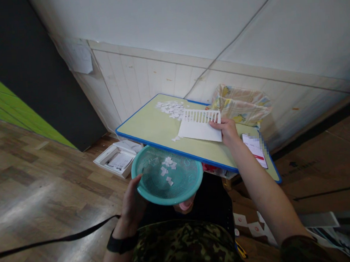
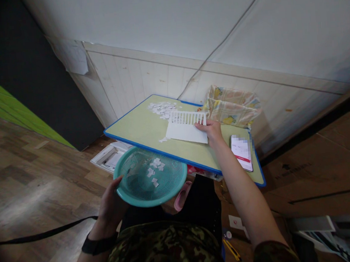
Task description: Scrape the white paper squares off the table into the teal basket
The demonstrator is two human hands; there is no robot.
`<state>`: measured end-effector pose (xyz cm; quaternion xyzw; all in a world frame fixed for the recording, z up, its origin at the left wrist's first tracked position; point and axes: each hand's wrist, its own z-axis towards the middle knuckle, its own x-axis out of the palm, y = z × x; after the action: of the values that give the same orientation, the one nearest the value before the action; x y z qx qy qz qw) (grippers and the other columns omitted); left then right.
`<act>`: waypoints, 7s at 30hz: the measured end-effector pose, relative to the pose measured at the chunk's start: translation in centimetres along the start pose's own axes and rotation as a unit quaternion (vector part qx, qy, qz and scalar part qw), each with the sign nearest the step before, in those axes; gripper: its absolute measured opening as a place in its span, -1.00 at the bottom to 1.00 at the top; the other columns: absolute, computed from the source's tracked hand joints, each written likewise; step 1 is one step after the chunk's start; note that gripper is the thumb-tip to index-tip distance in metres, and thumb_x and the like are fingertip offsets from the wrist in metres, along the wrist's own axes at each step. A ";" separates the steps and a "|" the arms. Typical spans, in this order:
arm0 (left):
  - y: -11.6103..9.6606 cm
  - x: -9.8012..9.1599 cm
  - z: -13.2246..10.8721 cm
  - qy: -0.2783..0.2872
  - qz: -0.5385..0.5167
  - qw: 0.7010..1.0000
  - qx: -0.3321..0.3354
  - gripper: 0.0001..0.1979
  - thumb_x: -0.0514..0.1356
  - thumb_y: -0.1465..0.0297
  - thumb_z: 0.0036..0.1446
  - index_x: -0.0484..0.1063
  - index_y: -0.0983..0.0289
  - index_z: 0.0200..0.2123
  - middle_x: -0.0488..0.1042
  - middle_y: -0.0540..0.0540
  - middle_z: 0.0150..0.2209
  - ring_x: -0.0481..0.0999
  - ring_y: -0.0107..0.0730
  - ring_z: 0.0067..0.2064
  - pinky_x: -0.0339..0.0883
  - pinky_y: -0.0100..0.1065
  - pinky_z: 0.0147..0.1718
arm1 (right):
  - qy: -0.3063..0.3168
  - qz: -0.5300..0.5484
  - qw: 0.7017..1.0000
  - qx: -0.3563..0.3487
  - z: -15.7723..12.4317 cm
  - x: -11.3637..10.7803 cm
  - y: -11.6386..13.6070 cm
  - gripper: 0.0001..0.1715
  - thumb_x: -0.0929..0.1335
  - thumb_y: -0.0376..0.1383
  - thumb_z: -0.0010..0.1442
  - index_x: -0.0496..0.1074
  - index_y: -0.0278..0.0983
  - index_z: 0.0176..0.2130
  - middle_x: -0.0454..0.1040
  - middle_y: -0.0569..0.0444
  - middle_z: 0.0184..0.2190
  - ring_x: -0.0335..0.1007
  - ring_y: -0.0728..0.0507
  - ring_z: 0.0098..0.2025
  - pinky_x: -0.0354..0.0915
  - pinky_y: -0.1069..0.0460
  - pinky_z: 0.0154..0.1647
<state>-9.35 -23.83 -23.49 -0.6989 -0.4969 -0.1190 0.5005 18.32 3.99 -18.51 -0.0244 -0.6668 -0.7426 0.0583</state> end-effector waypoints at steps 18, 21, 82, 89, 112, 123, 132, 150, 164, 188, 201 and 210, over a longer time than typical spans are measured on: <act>0.1 0.3 -0.1 -0.008 -0.002 1.000 -0.005 -0.73 0.17 0.45 0.29 0.69 0.34 -0.16 0.77 0.20 -0.23 0.65 0.11 0.11 0.44 -0.04 0.19 | -0.015 0.014 1.000 0.007 -0.1 -0.6 0.8 -0.57 0.66 -0.29 -0.36 0.67 -0.30 -0.37 0.68 0.01 -0.38 0.59 -0.24 -0.36 0.52 -0.15 -0.20; 0.1 0.4 -0.1 -0.008 0.000 1.000 -0.005 -0.73 0.16 0.45 0.30 0.69 0.37 -0.17 0.76 0.23 -0.23 0.64 0.10 0.11 0.44 -0.07 0.19 | -0.008 0.010 1.000 0.011 -0.1 -0.4 0.7 -0.58 0.66 -0.26 -0.34 0.67 -0.29 -0.37 0.68 0.01 -0.37 0.59 -0.23 -0.35 0.51 -0.14 -0.20; 1.6 -0.1 -0.6 -0.039 0.000 0.999 -0.008 -0.78 0.21 0.46 0.22 0.70 0.35 -0.30 0.76 0.22 -0.30 0.65 0.15 0.09 0.50 -0.01 0.13 | -0.009 -0.082 0.994 -0.065 -3.6 -1.7 -0.9 -0.48 0.65 0.03 -0.20 0.65 -0.24 -0.32 0.65 0.06 -0.34 0.50 -0.18 -0.29 0.37 -0.06 -0.22; 2.0 -0.2 -1.1 -0.012 0.010 1.000 -0.024 -0.76 0.28 0.42 0.20 0.68 0.29 -0.09 0.76 0.20 -0.11 0.55 0.16 0.22 0.44 0.01 0.20 | 0.024 -0.057 0.997 -0.044 -4.1 -0.8 -0.4 -0.44 0.63 0.07 -0.19 0.64 -0.24 -0.30 0.64 0.04 -0.30 0.48 -0.18 -0.25 0.34 -0.04 -0.21; 2.0 0.3 -1.4 -0.009 -0.011 1.000 -0.012 -0.80 0.24 0.48 0.23 0.68 0.25 -0.16 0.75 0.14 -0.35 0.71 0.07 0.00 0.52 -0.04 0.11 | 0.052 -0.052 0.997 -0.018 -4.7 0.0 -0.1 -0.42 0.62 0.11 -0.20 0.62 -0.26 -0.34 0.57 0.09 -0.42 0.31 -0.08 -0.44 0.18 0.02 -0.44; 1.9 -0.2 -1.2 0.024 -0.016 0.999 -0.025 -0.75 0.22 0.43 0.28 0.66 0.31 -0.06 0.77 0.19 -0.23 0.65 0.11 0.10 0.46 -0.01 0.17 | 0.115 -0.069 0.991 -0.014 -5.1 -0.2 -0.2 -0.51 0.64 0.02 -0.18 0.63 -0.28 -0.38 0.59 0.08 -0.42 0.38 -0.09 -0.39 0.23 0.01 -0.32; 1.9 0.0 -1.1 0.013 -0.008 1.000 -0.001 -0.78 0.27 0.44 0.21 0.67 0.35 -0.11 0.76 0.22 -0.21 0.69 0.12 0.02 0.54 -0.02 0.07 | 0.130 -0.074 0.989 0.001 -5.3 -0.6 -0.2 -0.53 0.65 0.00 -0.20 0.65 -0.26 -0.38 0.60 0.07 -0.41 0.38 -0.10 -0.41 0.22 0.00 -0.38; 1.9 0.3 -1.2 0.018 -0.007 1.000 0.002 -0.81 0.23 0.43 0.27 0.67 0.32 -0.18 0.76 0.20 -0.24 0.63 0.12 0.12 0.45 0.00 0.18 | 0.108 -0.039 0.993 0.000 -5.1 -0.7 -0.3 -0.61 0.67 -0.08 -0.18 0.66 -0.23 -0.38 0.61 0.10 -0.40 0.41 -0.09 -0.39 0.27 0.00 -0.31; 2.0 0.1 -1.0 0.019 -0.004 1.000 0.004 -0.78 0.21 0.43 0.29 0.66 0.35 -0.16 0.76 0.18 -0.26 0.66 0.10 0.08 0.48 -0.01 0.15 | 0.109 -0.022 0.994 0.008 -4.8 -0.9 -0.7 -0.61 0.68 -0.12 -0.18 0.69 -0.22 -0.33 0.64 0.11 -0.37 0.43 -0.08 -0.37 0.27 0.02 -0.31; 2.1 -0.1 -0.8 0.029 -0.006 1.000 0.004 -0.78 0.23 0.42 0.28 0.68 0.36 -0.15 0.76 0.18 -0.29 0.67 0.06 0.06 0.46 -0.07 0.16 | 0.108 -0.016 0.994 0.015 -5.3 -0.4 -0.1 -0.60 0.68 -0.12 -0.21 0.68 -0.22 -0.35 0.64 0.11 -0.38 0.45 -0.09 -0.37 0.31 0.01 -0.29; 2.1 -0.1 -1.0 0.040 0.001 0.999 0.015 -0.77 0.29 0.39 0.23 0.66 0.34 -0.09 0.75 0.23 -0.13 0.56 0.14 0.20 0.41 0.00 0.22 | 0.087 -0.012 0.996 0.009 -5.1 -0.4 -0.2 -0.59 0.68 -0.11 -0.21 0.67 -0.23 -0.35 0.64 0.10 -0.37 0.46 -0.11 -0.38 0.33 -0.01 -0.28; 2.0 -0.2 -0.9 0.051 0.003 0.999 0.005 -0.71 0.32 0.36 0.19 0.65 0.31 -0.03 0.74 0.24 -0.07 0.57 0.20 0.19 0.44 0.06 0.19 | 0.089 -0.025 0.996 0.012 -5.4 -0.2 0.1 -0.57 0.68 -0.10 -0.24 0.66 -0.22 -0.35 0.65 0.08 -0.36 0.48 -0.14 -0.36 0.34 -0.04 -0.27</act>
<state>-7.50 -24.74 -24.35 -0.6911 -0.4693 -0.1501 0.5288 18.79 -1.32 -18.98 0.0594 -0.6678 -0.7353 0.0987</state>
